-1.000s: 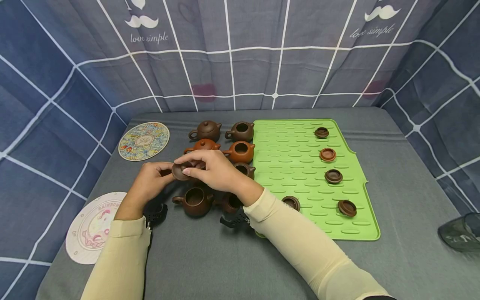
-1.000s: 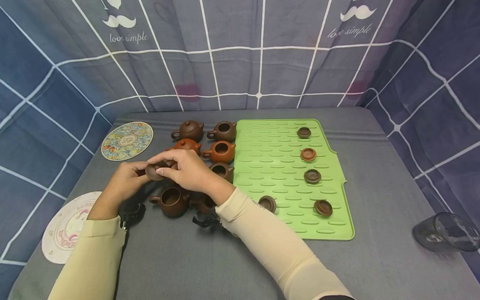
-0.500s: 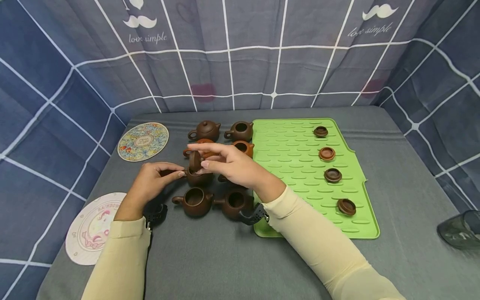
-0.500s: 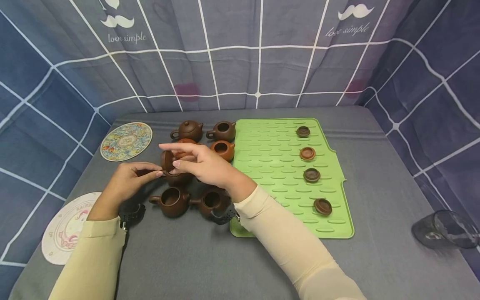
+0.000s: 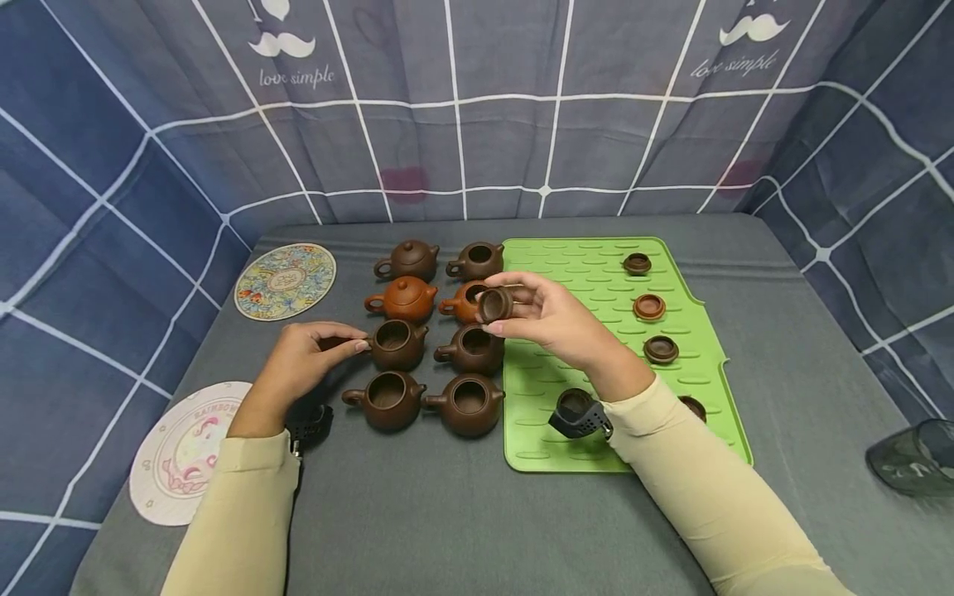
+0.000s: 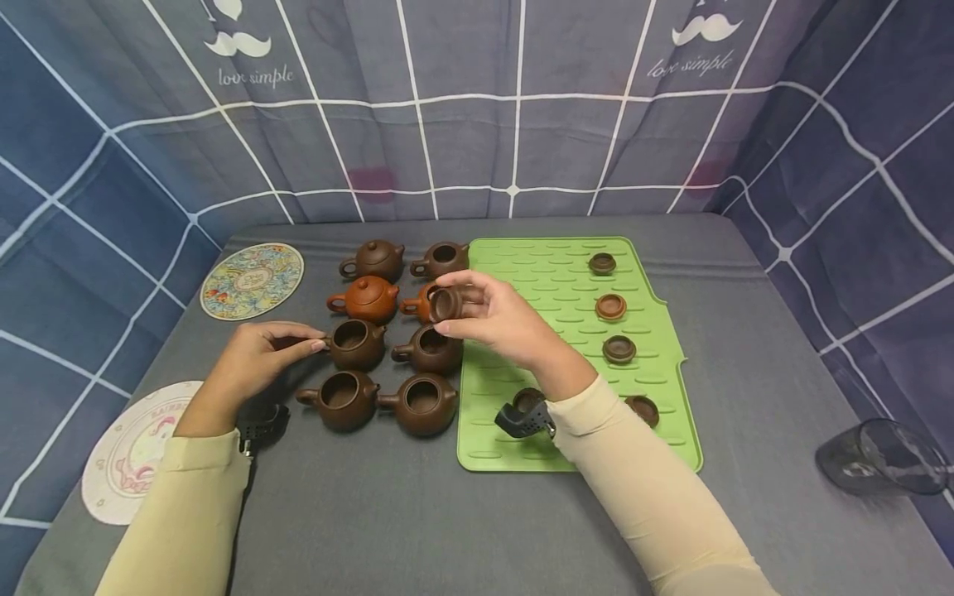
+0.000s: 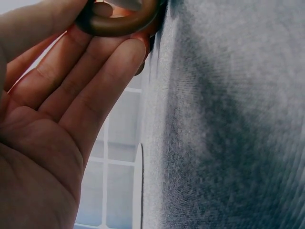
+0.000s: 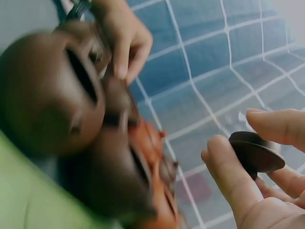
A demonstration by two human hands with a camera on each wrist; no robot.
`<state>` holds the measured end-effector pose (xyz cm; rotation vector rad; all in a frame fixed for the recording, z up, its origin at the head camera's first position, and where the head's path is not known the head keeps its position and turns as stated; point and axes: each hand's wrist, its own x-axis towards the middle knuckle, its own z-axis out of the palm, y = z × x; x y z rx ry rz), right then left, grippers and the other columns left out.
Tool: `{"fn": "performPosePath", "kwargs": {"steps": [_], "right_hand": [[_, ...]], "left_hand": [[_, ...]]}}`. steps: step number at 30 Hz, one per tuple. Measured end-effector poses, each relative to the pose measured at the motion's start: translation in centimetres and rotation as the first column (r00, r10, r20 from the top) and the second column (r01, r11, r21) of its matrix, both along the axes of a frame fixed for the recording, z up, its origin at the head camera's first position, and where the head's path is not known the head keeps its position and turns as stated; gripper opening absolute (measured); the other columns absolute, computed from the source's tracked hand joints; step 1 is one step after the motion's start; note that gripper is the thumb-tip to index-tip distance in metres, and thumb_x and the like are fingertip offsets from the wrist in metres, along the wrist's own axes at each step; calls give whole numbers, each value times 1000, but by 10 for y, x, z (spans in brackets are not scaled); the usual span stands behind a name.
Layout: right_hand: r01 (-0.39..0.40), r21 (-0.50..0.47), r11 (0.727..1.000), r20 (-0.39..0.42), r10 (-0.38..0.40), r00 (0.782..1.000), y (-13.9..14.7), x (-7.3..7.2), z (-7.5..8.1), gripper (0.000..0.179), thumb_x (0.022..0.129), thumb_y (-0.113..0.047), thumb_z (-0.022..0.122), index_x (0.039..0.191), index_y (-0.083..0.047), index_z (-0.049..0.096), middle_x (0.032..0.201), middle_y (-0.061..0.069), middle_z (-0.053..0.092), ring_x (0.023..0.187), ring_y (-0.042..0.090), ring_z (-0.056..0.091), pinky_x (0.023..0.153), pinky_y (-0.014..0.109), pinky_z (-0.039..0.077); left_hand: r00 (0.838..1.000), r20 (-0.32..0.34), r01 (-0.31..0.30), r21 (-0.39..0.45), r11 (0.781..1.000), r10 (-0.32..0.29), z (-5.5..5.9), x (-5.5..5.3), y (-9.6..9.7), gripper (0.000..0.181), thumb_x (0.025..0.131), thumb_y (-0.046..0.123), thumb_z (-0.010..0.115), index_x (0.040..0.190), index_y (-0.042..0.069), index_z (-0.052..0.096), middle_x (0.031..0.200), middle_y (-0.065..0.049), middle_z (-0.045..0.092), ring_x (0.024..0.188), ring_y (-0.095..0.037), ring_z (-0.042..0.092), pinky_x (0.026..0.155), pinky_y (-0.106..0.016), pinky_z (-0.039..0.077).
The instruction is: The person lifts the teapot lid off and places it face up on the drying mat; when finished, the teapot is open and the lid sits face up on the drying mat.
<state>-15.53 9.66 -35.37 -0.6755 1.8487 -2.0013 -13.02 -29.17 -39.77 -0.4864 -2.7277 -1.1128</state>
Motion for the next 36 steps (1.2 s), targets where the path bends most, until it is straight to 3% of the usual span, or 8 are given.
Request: {"fn": "performPosePath", "kwargs": {"steps": [7,12,19,22,31,36], "right_hand": [[120,172,978,24,-126,992,45,2,-19,56,90,7,80,138,4,51,130,20,58,105,30,68,80,33,57],[173,317,933,-31,-172,985,69,6,-35,49,92,3,80,131,0,52,131,18,54,107,30,68,77,35,57],[318,536,782,-306,-172,936,87,15,-50,45,85,-8,91,119,-7,61,118,10,67,106,26,69,89,42,52],[338,562,755,-353,-151,923,88,16,-52,45,84,-13,93,118,-10,64,113,7,69,103,25,68,88,46,50],[328,565,757,-342,-146,928,91,15,-55,47,81,-14,95,121,-7,70,113,6,71,105,25,69,91,48,51],[356,573,738,-380,-145,913,91,15,-55,47,81,-13,95,122,-6,71,118,8,71,109,27,67,94,49,50]], "left_hand": [[1000,-2,-8,-22,1000,8,0,0,-2,10,94,18,84,103,15,85,101,3,78,95,-11,69,80,-18,48],[1000,2,-4,-24,1000,4,0,-1,-1,10,95,18,84,104,14,85,101,2,78,93,-11,70,78,-18,49],[1000,22,-12,-10,1000,12,1,-1,-1,11,94,18,84,104,14,85,101,2,78,91,-11,69,76,-19,49],[999,27,-17,-6,1000,17,1,0,-1,10,94,18,84,104,14,85,101,2,78,91,-10,69,77,-19,49],[1000,11,-13,-6,1000,13,2,0,-1,10,94,16,84,103,13,85,100,2,78,92,-9,69,78,-18,48],[1000,21,-12,-18,1000,13,2,0,-1,10,95,18,83,104,14,85,101,2,78,93,-11,69,78,-19,49]]}}
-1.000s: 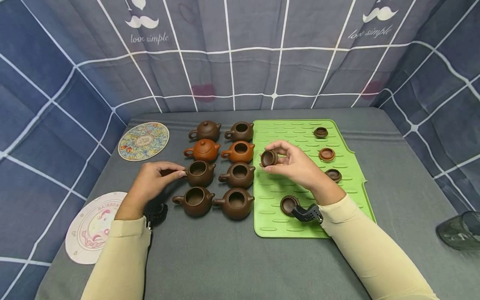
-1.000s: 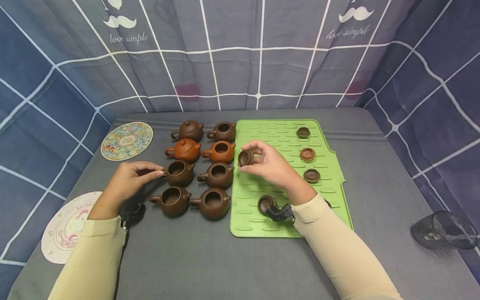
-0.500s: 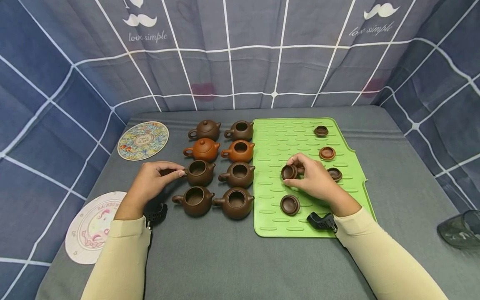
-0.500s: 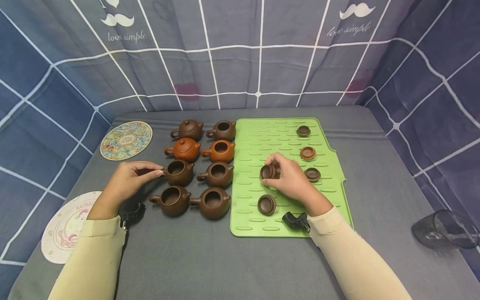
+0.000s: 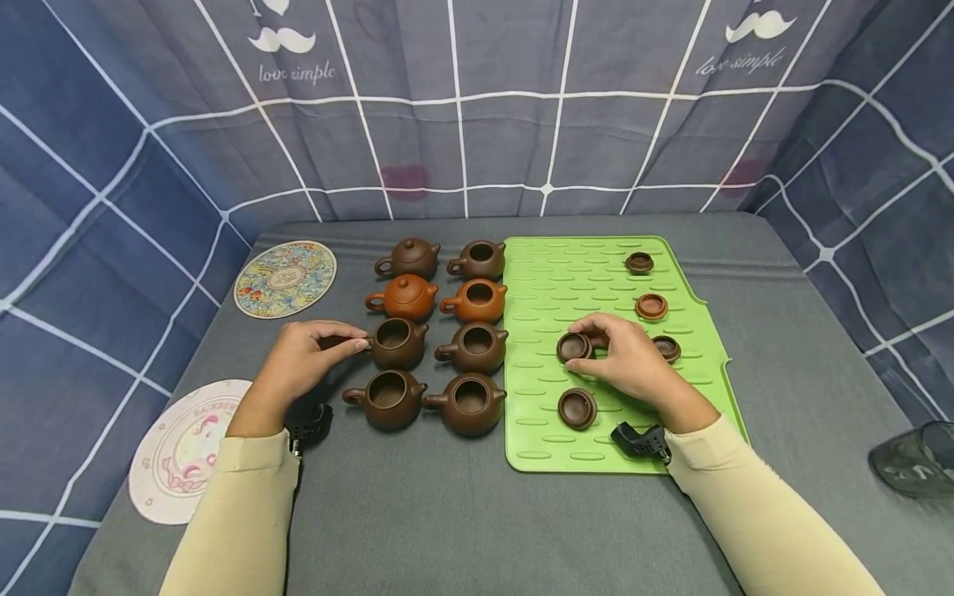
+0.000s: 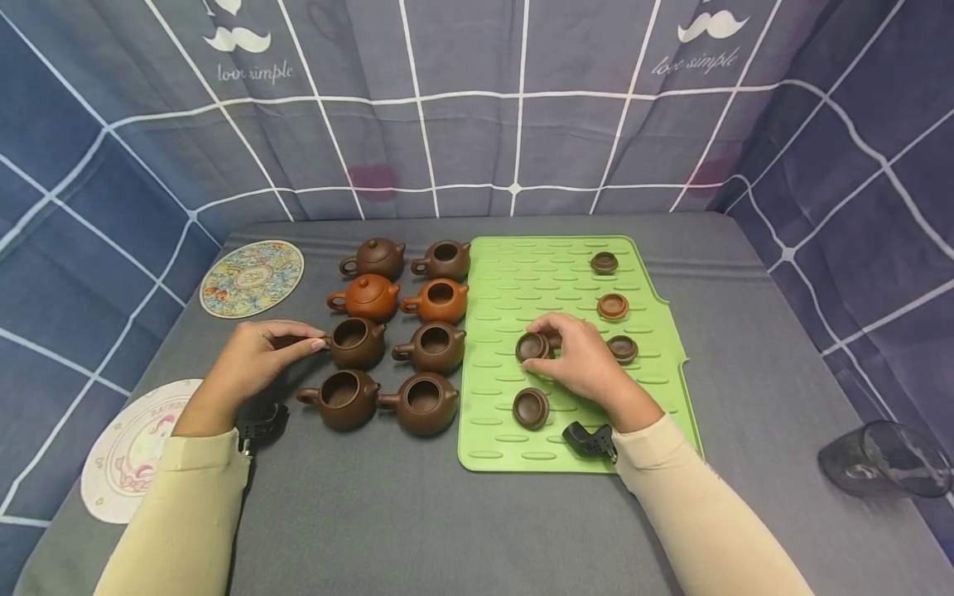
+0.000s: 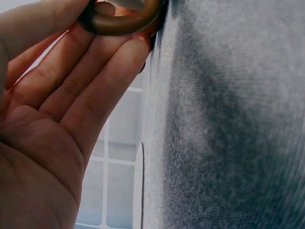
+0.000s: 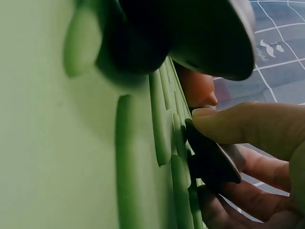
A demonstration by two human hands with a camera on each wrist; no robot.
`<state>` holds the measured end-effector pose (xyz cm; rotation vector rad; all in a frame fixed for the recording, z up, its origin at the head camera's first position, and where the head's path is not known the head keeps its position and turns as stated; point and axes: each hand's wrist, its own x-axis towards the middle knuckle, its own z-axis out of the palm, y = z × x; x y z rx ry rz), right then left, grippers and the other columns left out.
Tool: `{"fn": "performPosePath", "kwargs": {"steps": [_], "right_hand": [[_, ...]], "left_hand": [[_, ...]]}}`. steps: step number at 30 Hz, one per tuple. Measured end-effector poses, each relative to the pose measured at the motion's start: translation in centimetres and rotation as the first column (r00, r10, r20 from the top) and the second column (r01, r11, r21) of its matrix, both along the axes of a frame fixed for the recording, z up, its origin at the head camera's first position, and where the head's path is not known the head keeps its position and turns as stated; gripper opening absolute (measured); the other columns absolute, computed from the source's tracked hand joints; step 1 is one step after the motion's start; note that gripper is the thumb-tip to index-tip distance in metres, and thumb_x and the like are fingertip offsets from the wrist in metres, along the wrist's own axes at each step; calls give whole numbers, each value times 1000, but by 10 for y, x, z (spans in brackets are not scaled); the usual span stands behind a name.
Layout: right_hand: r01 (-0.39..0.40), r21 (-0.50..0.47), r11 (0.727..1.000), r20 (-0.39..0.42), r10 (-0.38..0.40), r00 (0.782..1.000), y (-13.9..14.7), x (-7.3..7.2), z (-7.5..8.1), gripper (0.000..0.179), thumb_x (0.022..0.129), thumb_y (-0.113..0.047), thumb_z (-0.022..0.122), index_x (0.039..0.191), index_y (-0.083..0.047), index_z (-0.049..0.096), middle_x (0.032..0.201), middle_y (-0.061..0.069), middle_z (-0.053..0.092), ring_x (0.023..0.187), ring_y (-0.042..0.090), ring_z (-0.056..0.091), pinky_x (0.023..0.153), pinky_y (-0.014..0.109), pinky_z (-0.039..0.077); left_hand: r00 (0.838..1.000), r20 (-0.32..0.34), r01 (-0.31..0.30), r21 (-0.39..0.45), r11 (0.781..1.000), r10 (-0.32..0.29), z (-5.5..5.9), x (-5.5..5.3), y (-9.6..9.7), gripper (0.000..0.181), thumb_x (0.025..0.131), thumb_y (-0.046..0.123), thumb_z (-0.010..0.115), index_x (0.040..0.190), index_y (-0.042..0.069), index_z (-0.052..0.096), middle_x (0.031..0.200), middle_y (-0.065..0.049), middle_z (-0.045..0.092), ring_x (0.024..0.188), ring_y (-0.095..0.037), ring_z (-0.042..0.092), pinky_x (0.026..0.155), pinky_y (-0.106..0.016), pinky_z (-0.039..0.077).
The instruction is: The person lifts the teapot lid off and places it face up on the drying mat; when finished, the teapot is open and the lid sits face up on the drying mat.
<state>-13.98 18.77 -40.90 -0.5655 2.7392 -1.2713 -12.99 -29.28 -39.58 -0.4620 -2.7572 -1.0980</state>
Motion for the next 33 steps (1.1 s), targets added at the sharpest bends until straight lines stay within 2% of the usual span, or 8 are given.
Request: {"fn": "performPosePath", "kwargs": {"steps": [6,15,23,30,33], "right_hand": [[-11,45,999,-60,14,998,0,1,0,50,80,-13,95,125,-5,73,125,11,71,116,30,64,98,51,48],[-16,42,999,-32,17,999,3,3,5,57,80,-13,95,130,-3,70,130,13,69,121,33,62,101,53,46],[-5,-2,1000,5,5,1000,7,6,12,57,82,-11,94,132,0,68,129,15,69,110,32,69,94,52,53],[7,5,1000,-12,-7,1000,8,6,17,52,87,-13,90,132,1,68,131,16,67,111,36,68,94,54,53],[14,7,1000,-43,-14,999,7,4,19,49,89,-13,88,131,2,68,131,17,68,112,37,68,96,54,52]], "left_hand": [[1000,-11,5,4,1000,-5,0,0,0,9,94,16,84,103,13,85,100,2,78,91,-10,69,77,-18,49],[1000,-18,12,8,1000,-11,-1,0,-1,9,94,16,84,102,14,85,99,3,78,89,-10,69,75,-18,49],[1000,-28,14,-10,1000,-14,-1,-1,0,9,95,17,83,104,14,85,100,3,78,89,-11,69,75,-18,49],[999,-36,23,-7,1000,-23,0,-1,0,10,95,18,83,104,14,85,99,2,78,87,-12,70,73,-18,50],[999,-31,28,-5,1000,-28,0,-1,0,10,95,18,83,104,15,85,99,2,78,87,-11,70,73,-18,50]]}}
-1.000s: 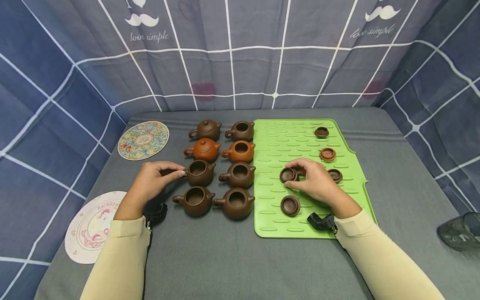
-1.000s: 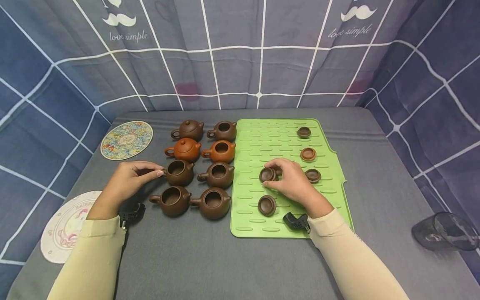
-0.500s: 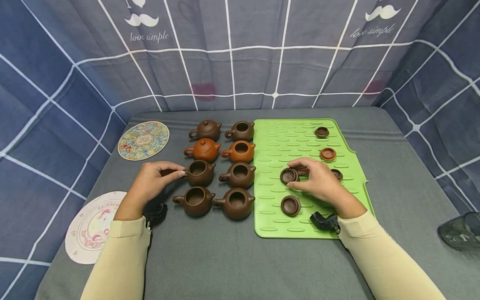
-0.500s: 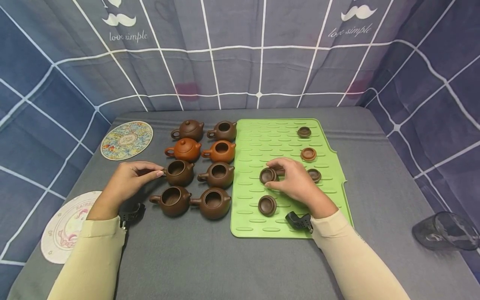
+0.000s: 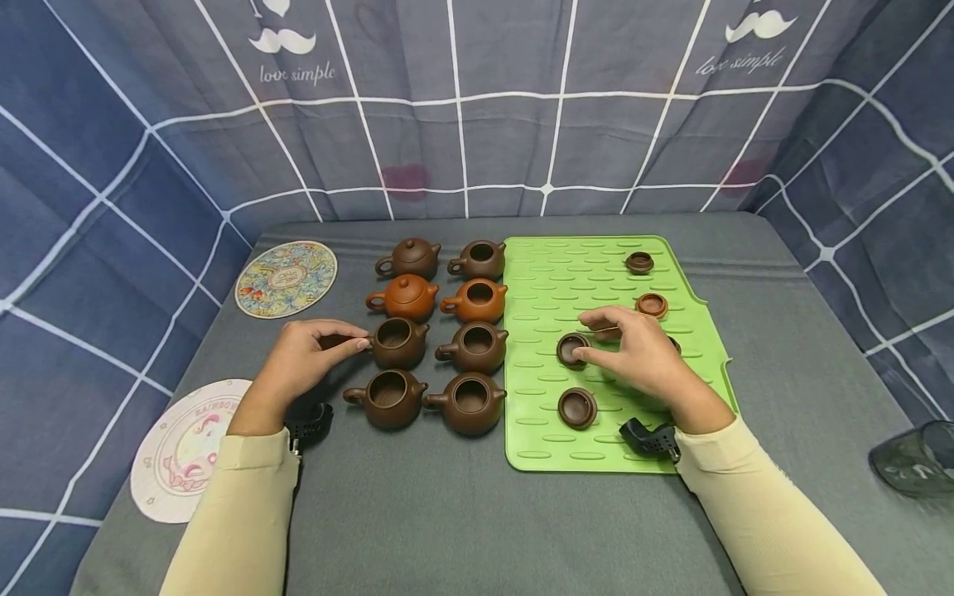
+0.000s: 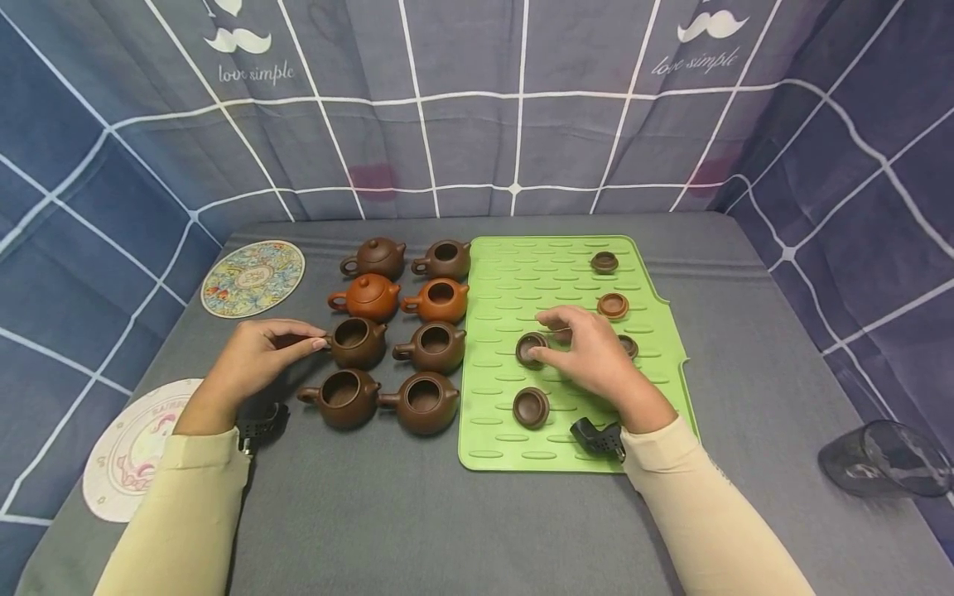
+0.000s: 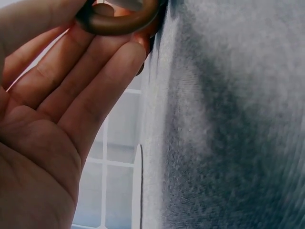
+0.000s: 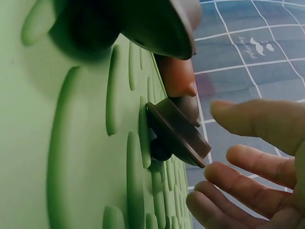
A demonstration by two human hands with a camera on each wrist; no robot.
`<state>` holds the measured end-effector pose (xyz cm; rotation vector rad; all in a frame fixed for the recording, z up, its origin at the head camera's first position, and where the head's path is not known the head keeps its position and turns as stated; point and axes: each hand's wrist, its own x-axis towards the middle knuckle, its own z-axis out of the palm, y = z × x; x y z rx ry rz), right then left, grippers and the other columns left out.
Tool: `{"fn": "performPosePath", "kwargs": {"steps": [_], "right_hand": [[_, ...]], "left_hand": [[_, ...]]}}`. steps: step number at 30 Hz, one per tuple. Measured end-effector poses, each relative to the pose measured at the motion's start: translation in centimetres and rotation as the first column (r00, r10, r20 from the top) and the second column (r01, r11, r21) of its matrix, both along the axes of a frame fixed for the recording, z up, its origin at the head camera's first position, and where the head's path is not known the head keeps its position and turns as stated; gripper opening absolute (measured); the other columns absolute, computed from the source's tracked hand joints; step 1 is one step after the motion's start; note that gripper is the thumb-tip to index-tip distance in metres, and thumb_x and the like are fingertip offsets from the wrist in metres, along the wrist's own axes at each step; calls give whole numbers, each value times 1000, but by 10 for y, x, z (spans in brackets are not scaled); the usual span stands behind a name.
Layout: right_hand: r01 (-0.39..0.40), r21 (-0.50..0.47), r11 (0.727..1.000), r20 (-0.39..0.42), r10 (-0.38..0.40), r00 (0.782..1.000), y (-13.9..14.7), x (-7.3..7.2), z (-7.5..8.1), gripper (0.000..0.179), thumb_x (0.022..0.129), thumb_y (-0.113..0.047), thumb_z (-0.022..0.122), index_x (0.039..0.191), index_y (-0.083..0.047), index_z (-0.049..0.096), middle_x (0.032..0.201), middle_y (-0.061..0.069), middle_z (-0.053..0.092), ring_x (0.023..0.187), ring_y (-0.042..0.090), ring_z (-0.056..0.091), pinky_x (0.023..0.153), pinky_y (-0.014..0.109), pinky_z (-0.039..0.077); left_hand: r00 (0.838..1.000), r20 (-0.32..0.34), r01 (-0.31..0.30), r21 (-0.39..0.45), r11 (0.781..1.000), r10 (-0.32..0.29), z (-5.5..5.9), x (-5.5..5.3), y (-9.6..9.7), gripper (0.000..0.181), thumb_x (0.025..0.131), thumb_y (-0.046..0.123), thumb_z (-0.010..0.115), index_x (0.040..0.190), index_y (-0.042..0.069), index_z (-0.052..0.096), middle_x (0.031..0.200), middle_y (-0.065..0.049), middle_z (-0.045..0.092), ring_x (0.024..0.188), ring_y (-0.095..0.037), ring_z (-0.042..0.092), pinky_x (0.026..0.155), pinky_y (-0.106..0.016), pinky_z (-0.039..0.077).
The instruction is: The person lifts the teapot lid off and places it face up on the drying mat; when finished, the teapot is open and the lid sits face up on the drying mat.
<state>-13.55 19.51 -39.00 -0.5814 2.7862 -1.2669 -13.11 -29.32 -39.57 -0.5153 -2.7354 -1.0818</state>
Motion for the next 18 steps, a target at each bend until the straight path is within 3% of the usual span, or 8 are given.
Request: {"fn": "performPosePath", "kwargs": {"steps": [6,10,14,18], "right_hand": [[-4,4,1000,-81,5,997,-2,-5,7,43,93,-11,85,129,5,68,128,20,68,112,42,66,97,56,51],[-25,49,998,-126,31,992,-8,-11,13,41,94,-14,83,129,2,69,128,17,69,112,38,66,96,54,51],[-59,92,994,-166,74,983,-20,-19,20,40,95,-17,83,128,1,71,127,15,69,111,36,66,94,52,51],[-122,121,985,-176,142,974,-41,-30,30,40,96,-20,81,129,1,70,126,15,69,110,36,67,94,51,52]], "left_hand": [[1000,15,14,-10,1000,-14,6,-1,1,9,94,16,84,103,13,85,97,3,78,86,-13,70,73,-20,51],[999,-30,19,-47,999,-20,21,-6,7,9,94,16,84,100,10,85,95,1,78,88,-17,72,78,-33,55],[998,-66,-2,-106,994,-5,44,-19,14,12,95,19,83,100,9,85,93,-3,78,87,-22,72,77,-44,54],[1000,3,-29,-139,990,29,59,-37,13,18,96,22,82,106,7,84,96,-6,78,86,-23,71,75,-39,52]]}}
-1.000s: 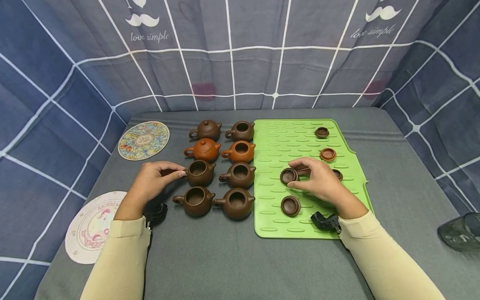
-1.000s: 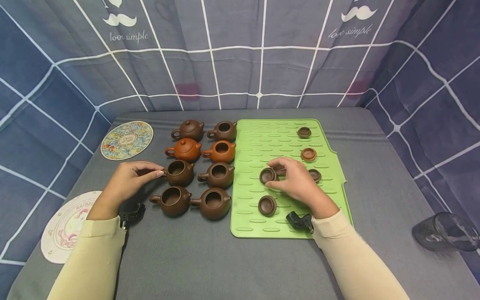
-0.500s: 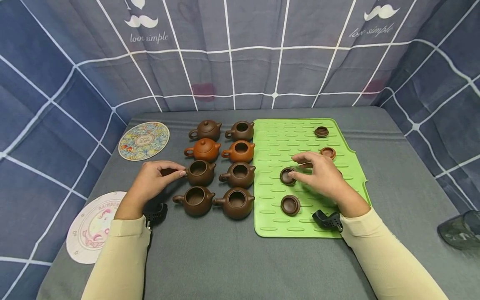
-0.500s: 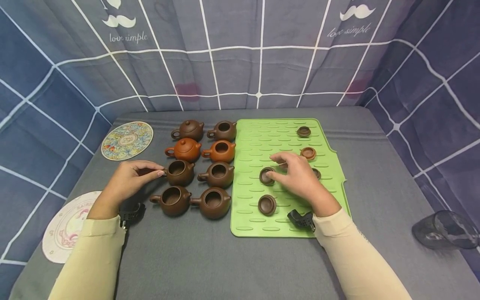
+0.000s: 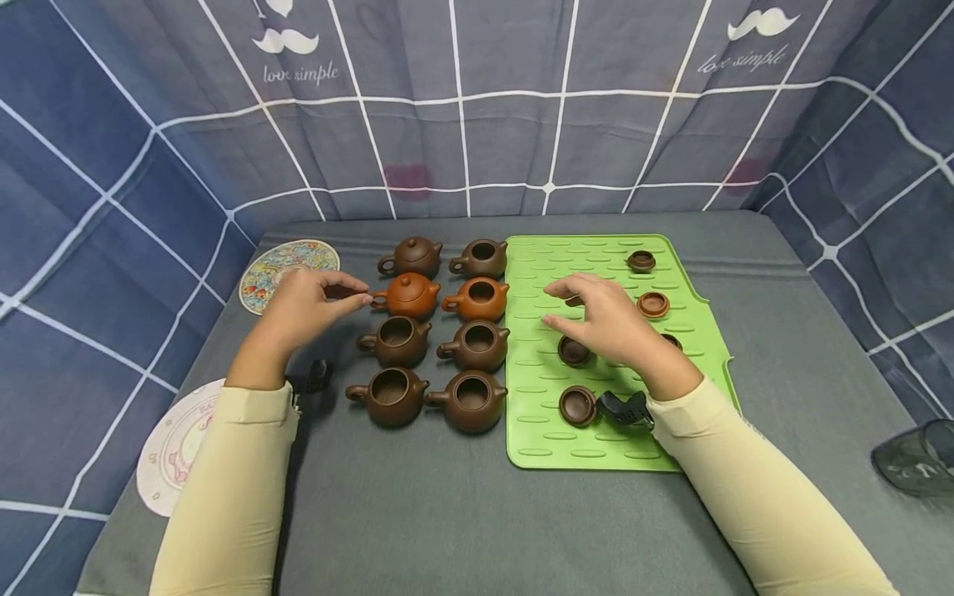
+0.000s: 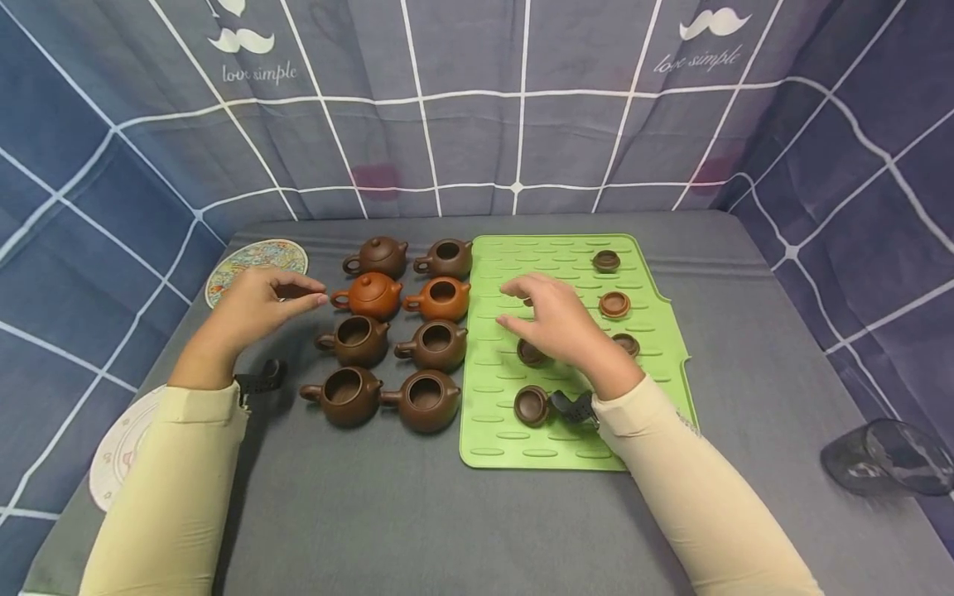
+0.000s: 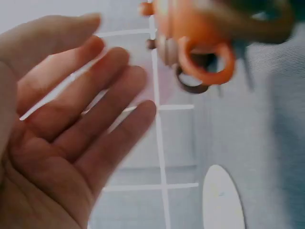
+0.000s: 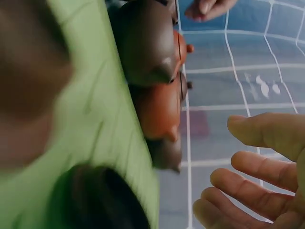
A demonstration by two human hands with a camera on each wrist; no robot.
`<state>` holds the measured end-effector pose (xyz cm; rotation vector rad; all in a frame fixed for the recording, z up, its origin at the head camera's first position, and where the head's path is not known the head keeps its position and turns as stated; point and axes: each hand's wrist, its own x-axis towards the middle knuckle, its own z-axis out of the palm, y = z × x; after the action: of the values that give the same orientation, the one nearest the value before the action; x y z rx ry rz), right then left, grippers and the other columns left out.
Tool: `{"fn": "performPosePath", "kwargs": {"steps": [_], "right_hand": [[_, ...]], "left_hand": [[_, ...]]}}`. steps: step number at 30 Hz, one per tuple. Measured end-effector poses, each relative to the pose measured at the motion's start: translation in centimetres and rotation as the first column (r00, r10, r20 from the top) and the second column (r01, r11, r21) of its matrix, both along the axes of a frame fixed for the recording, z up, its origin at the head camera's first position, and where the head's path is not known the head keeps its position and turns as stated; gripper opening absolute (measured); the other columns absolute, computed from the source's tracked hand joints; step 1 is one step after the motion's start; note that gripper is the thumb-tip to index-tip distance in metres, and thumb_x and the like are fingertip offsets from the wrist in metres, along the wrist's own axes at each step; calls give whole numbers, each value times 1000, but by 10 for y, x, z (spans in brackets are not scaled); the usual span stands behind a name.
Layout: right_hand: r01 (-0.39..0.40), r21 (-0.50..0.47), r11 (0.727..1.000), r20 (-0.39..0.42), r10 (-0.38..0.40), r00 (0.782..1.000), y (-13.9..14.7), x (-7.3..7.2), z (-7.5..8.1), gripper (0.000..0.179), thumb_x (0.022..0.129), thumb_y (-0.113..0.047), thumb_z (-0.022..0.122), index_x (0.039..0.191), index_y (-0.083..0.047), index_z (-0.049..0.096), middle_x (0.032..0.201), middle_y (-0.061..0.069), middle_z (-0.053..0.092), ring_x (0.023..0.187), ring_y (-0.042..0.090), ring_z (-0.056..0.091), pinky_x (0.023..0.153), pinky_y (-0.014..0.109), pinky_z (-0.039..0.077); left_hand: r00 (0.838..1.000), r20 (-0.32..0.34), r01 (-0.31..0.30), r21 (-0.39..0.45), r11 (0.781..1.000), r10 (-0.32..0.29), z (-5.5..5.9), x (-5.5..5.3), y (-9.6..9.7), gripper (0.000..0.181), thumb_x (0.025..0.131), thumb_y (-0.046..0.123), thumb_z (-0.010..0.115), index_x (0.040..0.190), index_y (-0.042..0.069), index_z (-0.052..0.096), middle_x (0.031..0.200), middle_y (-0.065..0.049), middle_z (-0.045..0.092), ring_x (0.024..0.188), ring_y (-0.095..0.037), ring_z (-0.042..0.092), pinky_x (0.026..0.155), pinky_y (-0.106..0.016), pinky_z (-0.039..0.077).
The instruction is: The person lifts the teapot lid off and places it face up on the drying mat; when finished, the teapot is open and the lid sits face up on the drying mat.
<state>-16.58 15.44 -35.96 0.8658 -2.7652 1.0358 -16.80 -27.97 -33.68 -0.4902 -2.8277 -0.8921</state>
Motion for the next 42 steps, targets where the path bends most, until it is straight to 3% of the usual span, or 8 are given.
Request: {"fn": "performPosePath", "kwargs": {"steps": [4,10,15,21,30,32,36,42], "right_hand": [[-84,57,995,-24,86,996,-26,-17,12,40,97,-20,81,128,2,69,125,16,69,110,36,66,96,49,51],[-205,160,965,-20,211,977,-72,-45,26,40,98,-23,80,127,2,70,124,15,70,115,31,63,102,46,46],[-255,204,945,12,258,966,-112,-67,35,40,98,-24,79,129,-1,70,126,12,70,117,27,63,103,40,46],[-307,258,916,76,297,952,-161,-87,32,41,102,-26,75,135,-3,67,130,11,66,121,26,59,105,38,44],[-375,374,848,180,330,926,-200,-89,21,53,109,-30,63,156,-7,52,154,10,53,143,29,46,117,39,34],[-371,378,848,178,326,928,-203,-88,20,50,110,-30,62,154,-7,54,151,10,56,140,28,50,115,38,37],[-324,357,876,138,293,946,-205,-87,18,41,109,-28,63,145,-8,65,140,8,65,126,24,62,107,34,46],[-241,337,910,104,218,970,-207,-84,15,34,107,-30,67,135,-12,73,130,5,71,114,21,67,98,32,52]], "left_hand": [[994,110,-19,55,998,13,-1,-18,-8,25,97,23,82,114,4,82,103,-9,78,91,-21,71,77,-27,52],[971,239,-15,106,994,-11,-26,-30,-19,35,98,26,80,122,1,78,110,-12,76,96,-19,69,81,-25,52],[978,206,-7,143,990,-23,-43,-38,-16,32,99,26,79,120,2,79,110,-14,76,97,-23,69,84,-28,51],[984,180,-49,193,980,14,-59,-43,-17,30,98,29,80,117,5,81,99,-9,78,92,-18,69,83,-28,51],[983,184,-63,181,982,29,-61,-42,-13,30,98,32,80,115,8,83,104,-8,78,97,-22,68,85,-34,51],[984,177,-61,181,982,28,-61,-42,-13,29,97,32,80,114,8,83,104,-8,78,98,-22,68,85,-34,51],[985,171,-57,176,983,27,-61,-43,-12,29,97,32,81,113,8,84,103,-8,78,98,-23,69,86,-36,51],[987,157,-52,157,986,27,-62,-46,-9,28,97,32,81,112,9,84,104,-8,78,101,-25,69,90,-43,51]]}}
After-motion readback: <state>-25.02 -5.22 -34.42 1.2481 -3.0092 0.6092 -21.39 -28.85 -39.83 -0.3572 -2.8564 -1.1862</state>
